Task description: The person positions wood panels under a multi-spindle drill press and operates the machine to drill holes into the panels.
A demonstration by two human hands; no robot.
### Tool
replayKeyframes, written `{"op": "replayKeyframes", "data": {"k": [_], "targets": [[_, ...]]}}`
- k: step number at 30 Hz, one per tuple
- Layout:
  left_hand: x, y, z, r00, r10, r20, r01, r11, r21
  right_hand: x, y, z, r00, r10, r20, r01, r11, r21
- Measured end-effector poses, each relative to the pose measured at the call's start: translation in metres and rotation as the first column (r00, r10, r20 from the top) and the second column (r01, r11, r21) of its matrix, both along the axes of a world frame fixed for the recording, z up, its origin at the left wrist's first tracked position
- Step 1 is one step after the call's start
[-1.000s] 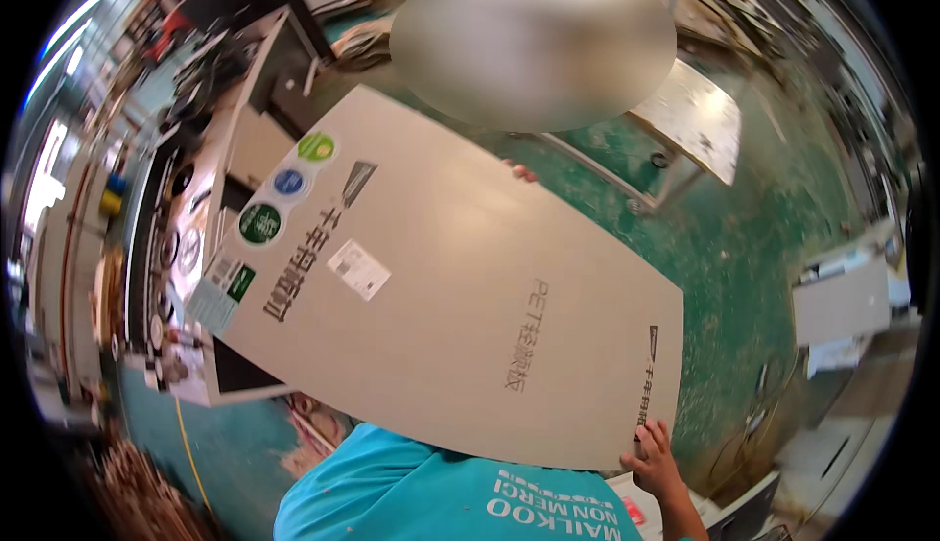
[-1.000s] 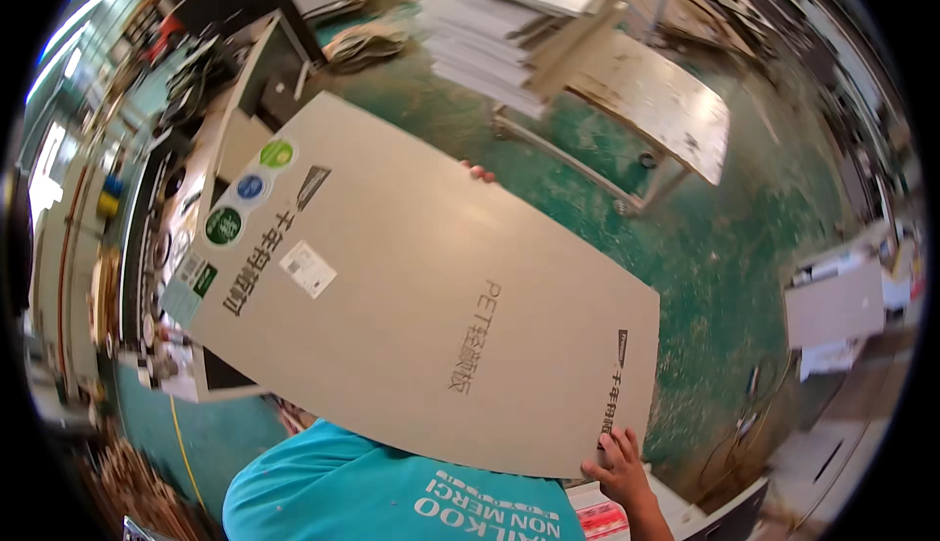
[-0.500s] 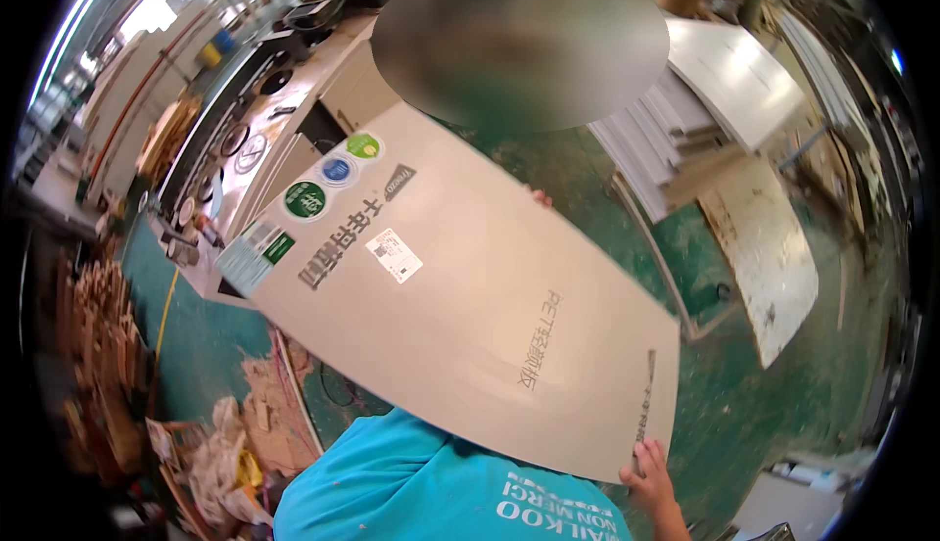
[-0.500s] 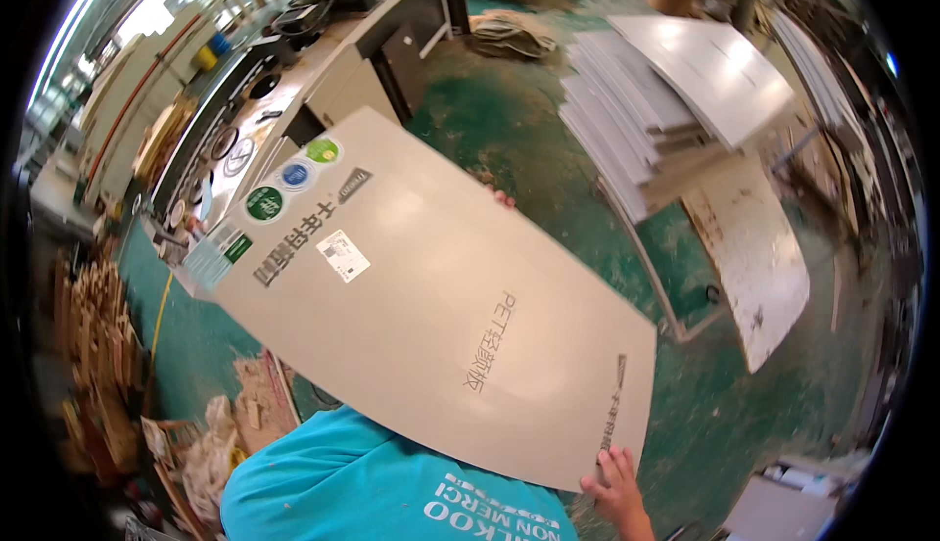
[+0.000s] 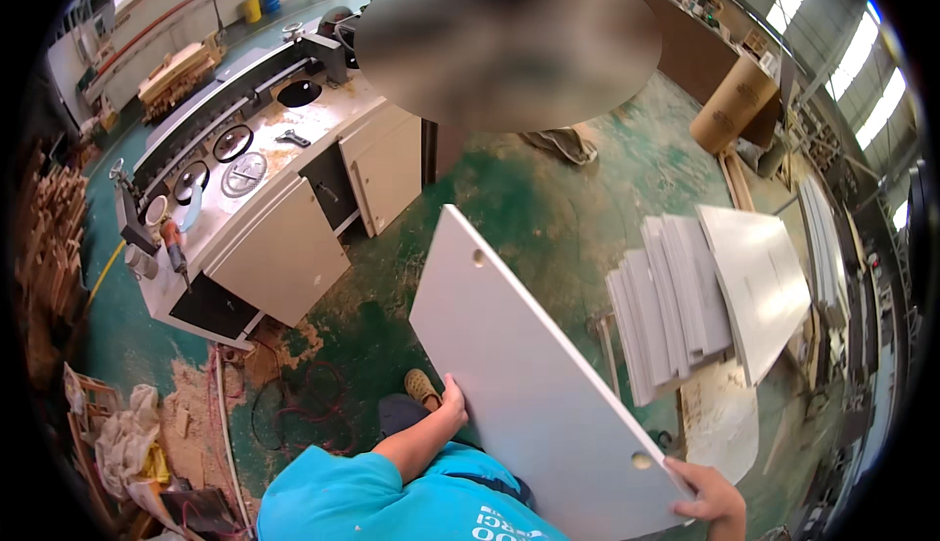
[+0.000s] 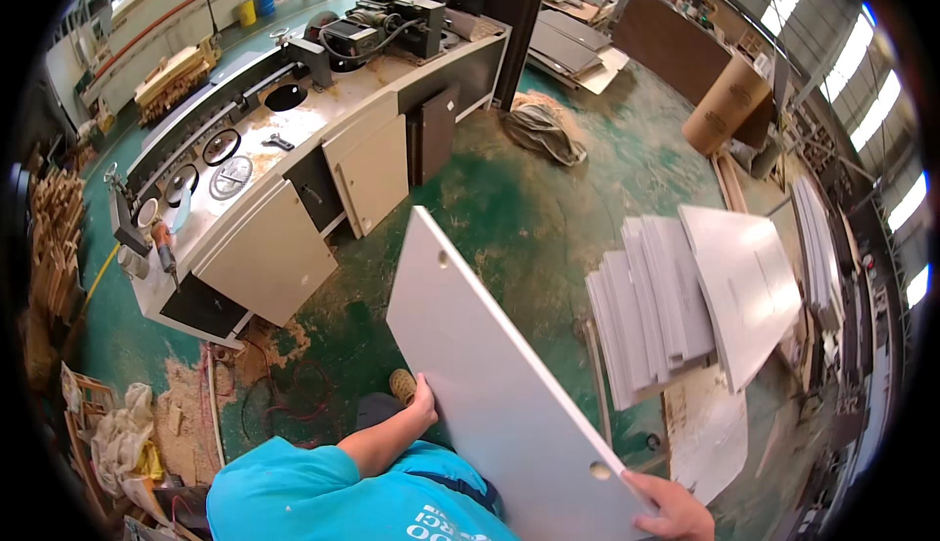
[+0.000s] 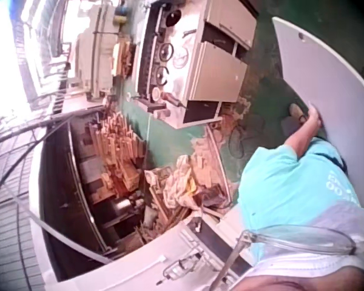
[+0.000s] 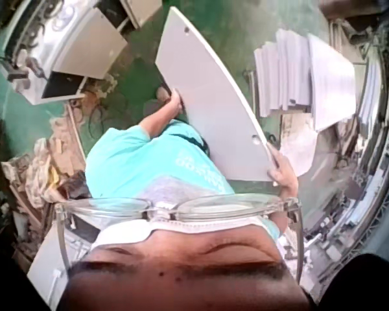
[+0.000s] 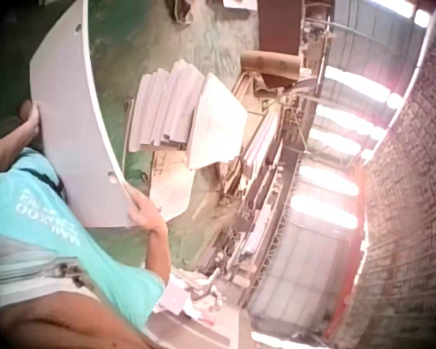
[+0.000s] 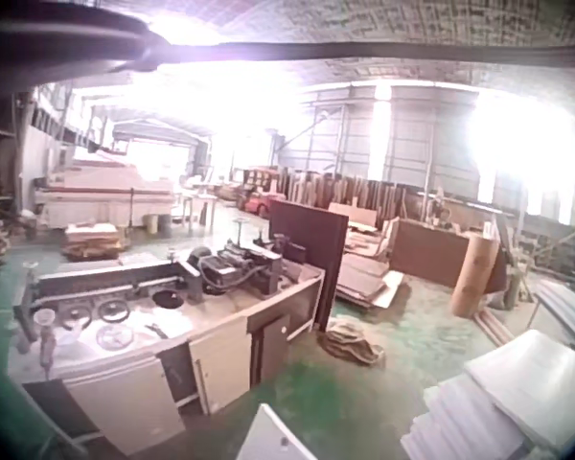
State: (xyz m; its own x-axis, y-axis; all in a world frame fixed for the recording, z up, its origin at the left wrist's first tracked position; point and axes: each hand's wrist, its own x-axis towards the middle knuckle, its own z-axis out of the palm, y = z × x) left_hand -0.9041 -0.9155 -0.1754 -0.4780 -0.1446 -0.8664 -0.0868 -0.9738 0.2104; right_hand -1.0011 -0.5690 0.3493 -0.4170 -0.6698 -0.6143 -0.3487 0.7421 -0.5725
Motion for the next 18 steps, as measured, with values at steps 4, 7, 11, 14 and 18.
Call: {"op": "replayKeyframes", "data": {"k": [4, 7, 11, 14, 18], "targets": [[-0.065, -0.048, 0.027, 0.957, -0.065, 0.282, 0.114, 0.981, -0.16, -0.035, -0.062, -0.022, 0.765, -0.389, 0.513, 0.63, 0.619, -0.47], [-0.096, -0.069, 0.021, 0.918, -0.125, 0.377, 0.192, 0.971, -0.145, -0.03, -0.139, -0.04, 0.766, -0.507, 0.395, 0.638, 0.522, -0.566], [-0.123, -0.102, 0.054, 0.871, -0.222, 0.438, 0.286, 0.954, -0.086, -0.036, -0.206, -0.082, 0.805, -0.527, 0.271, 0.583, 0.624, -0.52], [-0.148, -0.114, -0.007, 0.876, -0.193, 0.443, 0.199, 0.979, 0.033, -0.083, -0.249, -0.106, 0.809, -0.524, 0.266, 0.579, 0.638, -0.507], [-0.195, -0.15, -0.009, 0.865, -0.445, 0.231, 0.456, 0.89, 0.006, -0.176, -0.326, -0.138, 0.772, -0.584, 0.252, 0.622, 0.61, -0.492]]}}
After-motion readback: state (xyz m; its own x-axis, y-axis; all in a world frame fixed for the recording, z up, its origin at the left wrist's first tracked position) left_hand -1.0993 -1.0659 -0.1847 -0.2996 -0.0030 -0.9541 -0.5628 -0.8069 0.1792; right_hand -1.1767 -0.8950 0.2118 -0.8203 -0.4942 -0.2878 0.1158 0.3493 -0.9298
